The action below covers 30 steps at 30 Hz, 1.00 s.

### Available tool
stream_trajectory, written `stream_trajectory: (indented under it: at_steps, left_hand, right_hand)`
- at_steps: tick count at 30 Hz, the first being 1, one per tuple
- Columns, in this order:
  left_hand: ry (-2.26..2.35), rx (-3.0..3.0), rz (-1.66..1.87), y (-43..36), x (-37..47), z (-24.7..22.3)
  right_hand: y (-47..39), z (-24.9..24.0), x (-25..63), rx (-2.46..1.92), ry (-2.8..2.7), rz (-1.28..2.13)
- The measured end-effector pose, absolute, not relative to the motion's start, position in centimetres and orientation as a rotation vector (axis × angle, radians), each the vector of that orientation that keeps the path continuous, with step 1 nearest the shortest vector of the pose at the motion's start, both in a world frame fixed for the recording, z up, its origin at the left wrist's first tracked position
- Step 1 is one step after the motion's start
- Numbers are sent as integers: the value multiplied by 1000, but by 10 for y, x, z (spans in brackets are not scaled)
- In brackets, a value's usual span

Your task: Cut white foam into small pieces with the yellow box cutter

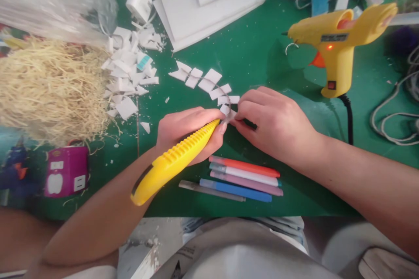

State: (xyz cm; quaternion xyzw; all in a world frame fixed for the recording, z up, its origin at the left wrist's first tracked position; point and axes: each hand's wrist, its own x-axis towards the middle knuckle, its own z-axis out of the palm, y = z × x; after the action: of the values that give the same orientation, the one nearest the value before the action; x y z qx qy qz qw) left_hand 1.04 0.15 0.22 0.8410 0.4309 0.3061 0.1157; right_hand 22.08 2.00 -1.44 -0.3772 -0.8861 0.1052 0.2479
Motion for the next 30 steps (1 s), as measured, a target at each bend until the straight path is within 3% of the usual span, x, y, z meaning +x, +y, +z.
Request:
stream_trajectory:
  at_steps: [8, 16, 30]
  left_hand:
    - [1451, 2390, 865, -5, 9, 5]
    - [1319, 2367, 1094, -2, 14, -10]
    - [1297, 2436, 920, 0, 14, -2]
  right_hand:
    - [21, -17, 221, -1005, -2412, 302]
    - [22, -17, 221, -998, -2410, 287]
    - [21, -15, 222, -1001, -2440, 300]
